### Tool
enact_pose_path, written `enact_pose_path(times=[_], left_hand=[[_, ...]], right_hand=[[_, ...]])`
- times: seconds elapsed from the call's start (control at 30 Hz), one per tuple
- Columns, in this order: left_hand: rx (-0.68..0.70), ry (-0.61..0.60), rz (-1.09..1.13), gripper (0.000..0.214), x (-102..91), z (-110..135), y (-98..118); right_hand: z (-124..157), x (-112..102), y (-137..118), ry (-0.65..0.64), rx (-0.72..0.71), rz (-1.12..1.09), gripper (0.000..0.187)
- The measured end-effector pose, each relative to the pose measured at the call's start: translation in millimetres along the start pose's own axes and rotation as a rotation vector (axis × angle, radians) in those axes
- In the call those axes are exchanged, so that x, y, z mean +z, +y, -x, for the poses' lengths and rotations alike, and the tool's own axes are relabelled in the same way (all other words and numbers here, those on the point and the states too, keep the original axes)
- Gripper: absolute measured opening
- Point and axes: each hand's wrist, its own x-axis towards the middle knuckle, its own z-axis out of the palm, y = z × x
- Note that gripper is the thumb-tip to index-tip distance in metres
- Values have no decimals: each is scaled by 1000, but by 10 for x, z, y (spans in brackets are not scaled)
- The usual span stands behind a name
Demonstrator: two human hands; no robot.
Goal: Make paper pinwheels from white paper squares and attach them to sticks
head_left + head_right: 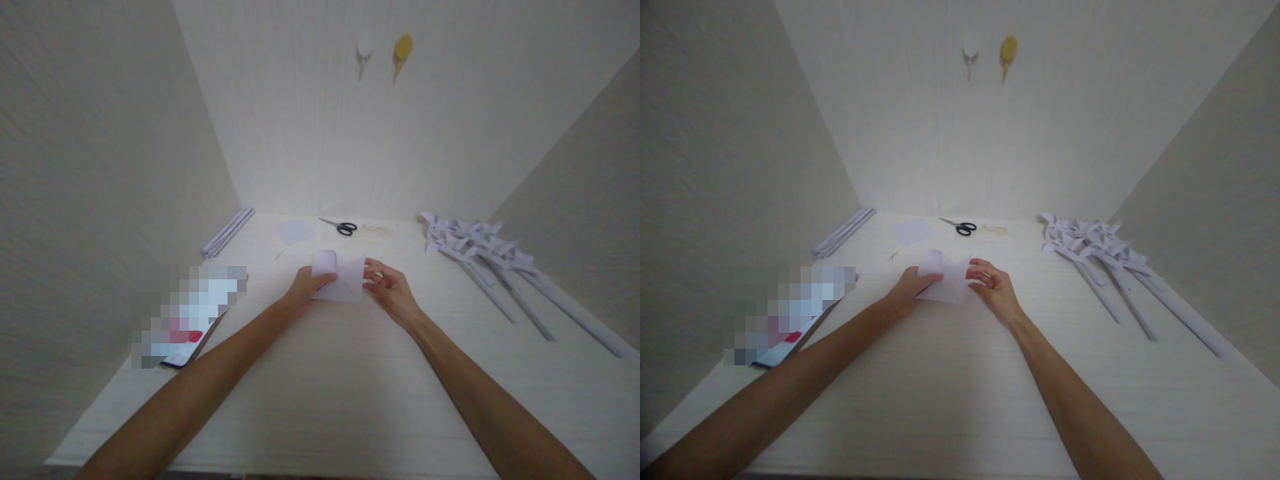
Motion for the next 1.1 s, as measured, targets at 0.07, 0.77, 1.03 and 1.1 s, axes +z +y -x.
enact_pose_path(times=[0.07, 0.77, 1.03, 1.1], left_hand=[[-11, 0, -7, 29, 1, -2, 4], [-36, -34, -76, 21, -6, 4, 11], [-30, -26, -123, 25, -10, -10, -16], [-35, -8, -142, 24, -8, -9, -15]], right_hand=[[3, 5, -33, 17, 11, -69, 26], [22, 8, -33, -148, 243, 154, 9], [38, 40, -10, -62, 243, 78, 6], [41, 54, -27, -34, 230, 78, 7]])
